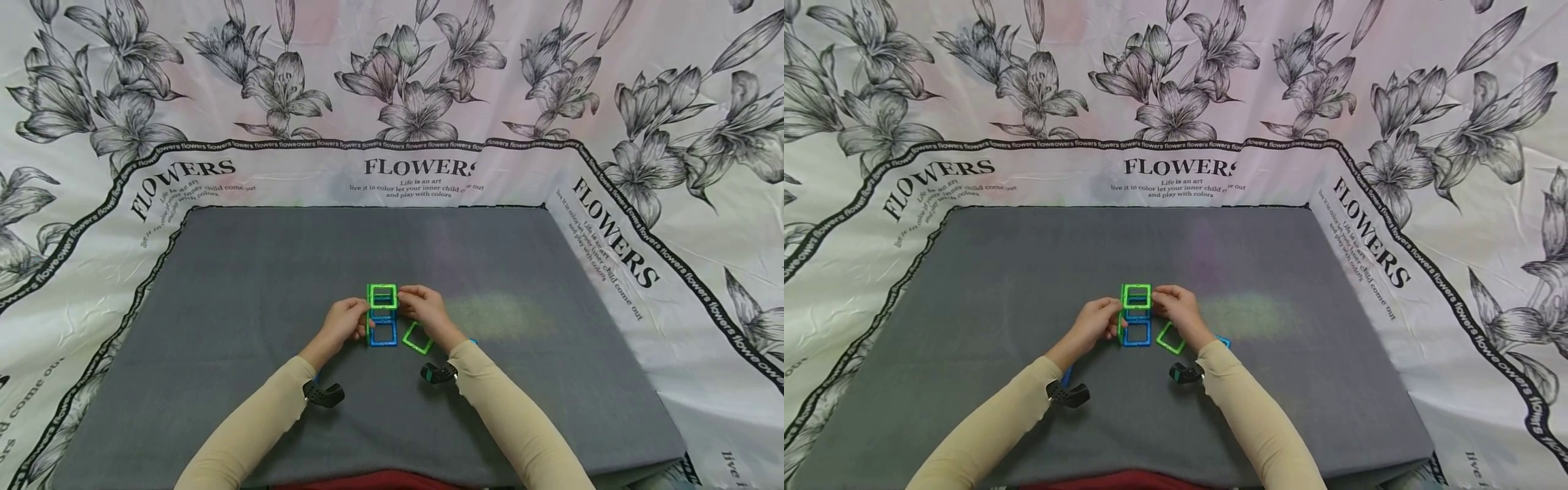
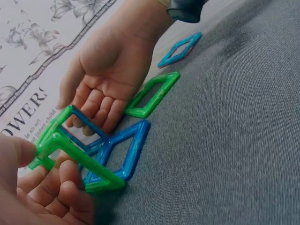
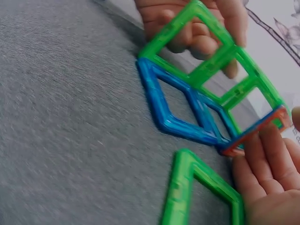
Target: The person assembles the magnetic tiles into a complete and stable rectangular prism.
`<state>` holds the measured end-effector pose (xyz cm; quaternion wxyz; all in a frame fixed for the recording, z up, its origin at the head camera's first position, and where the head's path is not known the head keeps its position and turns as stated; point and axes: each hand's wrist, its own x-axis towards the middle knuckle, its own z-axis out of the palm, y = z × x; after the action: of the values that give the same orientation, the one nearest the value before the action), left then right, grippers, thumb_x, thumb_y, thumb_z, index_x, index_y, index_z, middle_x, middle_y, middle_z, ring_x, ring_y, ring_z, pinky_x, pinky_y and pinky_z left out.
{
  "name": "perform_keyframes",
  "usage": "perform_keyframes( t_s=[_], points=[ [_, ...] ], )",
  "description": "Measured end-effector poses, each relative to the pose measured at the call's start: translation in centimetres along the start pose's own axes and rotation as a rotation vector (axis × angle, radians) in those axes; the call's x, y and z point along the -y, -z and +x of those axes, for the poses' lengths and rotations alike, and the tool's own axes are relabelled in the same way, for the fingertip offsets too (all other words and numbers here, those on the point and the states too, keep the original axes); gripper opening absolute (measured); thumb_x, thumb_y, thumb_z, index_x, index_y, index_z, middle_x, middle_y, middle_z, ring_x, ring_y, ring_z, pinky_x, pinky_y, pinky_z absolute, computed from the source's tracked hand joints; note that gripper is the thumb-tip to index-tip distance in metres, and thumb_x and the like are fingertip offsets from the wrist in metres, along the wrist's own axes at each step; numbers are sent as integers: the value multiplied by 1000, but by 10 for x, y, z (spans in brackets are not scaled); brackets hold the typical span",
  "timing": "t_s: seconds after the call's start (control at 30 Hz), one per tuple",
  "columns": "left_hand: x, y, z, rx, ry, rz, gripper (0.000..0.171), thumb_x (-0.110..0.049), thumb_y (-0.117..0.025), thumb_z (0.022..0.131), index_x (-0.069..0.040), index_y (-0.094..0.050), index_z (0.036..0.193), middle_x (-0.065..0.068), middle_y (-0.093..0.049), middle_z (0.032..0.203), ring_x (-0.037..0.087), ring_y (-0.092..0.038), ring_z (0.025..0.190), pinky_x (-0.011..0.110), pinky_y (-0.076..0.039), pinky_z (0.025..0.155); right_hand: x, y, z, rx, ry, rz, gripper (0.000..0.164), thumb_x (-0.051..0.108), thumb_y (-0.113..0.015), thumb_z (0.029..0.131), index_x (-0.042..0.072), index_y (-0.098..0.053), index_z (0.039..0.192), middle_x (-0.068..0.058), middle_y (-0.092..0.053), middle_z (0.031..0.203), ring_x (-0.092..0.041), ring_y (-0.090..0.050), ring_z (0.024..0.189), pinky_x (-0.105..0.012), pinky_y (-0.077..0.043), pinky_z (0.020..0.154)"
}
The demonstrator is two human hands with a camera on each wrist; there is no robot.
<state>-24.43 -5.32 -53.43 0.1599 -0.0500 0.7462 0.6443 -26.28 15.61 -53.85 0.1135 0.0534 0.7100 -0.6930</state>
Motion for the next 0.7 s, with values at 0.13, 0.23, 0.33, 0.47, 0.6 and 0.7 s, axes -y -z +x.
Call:
perform_keyframes(
  t_s=[0.13,0.23,0.33,0.47,0.6,0.7],
  points=[
    [4,2,2,66,51,-59,40,-25,-43,109,-1,-61,135,1,-67,69,7,-52,50,22,-44,48,1,9,-3,60,-10,28,43,15,-59,103,-4,-54,140,-3,-70,100,-9,-69,88,-38,-59,95],
    [3,3,3,98,79,-97,43,-23,-37,110,-1,-54,142,0,-65,67,7,-51,48,22,-44,47,6,16,-6,62,-7,-51,43,16,-58,104,-4,-54,141,-9,-71,104,-9,-70,88,-37,-60,92],
    [3,4,4,100,89,-94,43,-18,-36,108,0,-51,145,0,-64,68,7,-52,49,21,-44,46,13,22,-8,60,7,-158,42,16,-58,103,-4,-57,139,-20,-72,111,-14,-70,87,-35,-61,86],
    [6,7,7,113,78,-56,44,-6,-42,101,0,-54,143,4,-67,74,9,-53,52,22,-45,48,17,30,-15,86,73,-446,40,18,-61,102,1,-60,138,-23,-70,122,-28,-71,98,-37,-60,82],
    [8,10,7,144,49,-8,50,0,-49,94,-1,-54,144,6,-70,79,9,-56,55,22,-47,50,18,34,-31,146,230,-861,38,22,-65,99,6,-64,134,-17,-70,123,-31,-69,107,-42,-58,85],
    [9,13,7,167,22,23,53,0,-53,93,0,-52,146,4,-71,78,9,-57,56,22,-48,51,18,30,-47,185,351,-1104,39,24,-71,94,7,-67,130,-13,-70,117,-27,-66,99,-43,-56,80]
  ],
)
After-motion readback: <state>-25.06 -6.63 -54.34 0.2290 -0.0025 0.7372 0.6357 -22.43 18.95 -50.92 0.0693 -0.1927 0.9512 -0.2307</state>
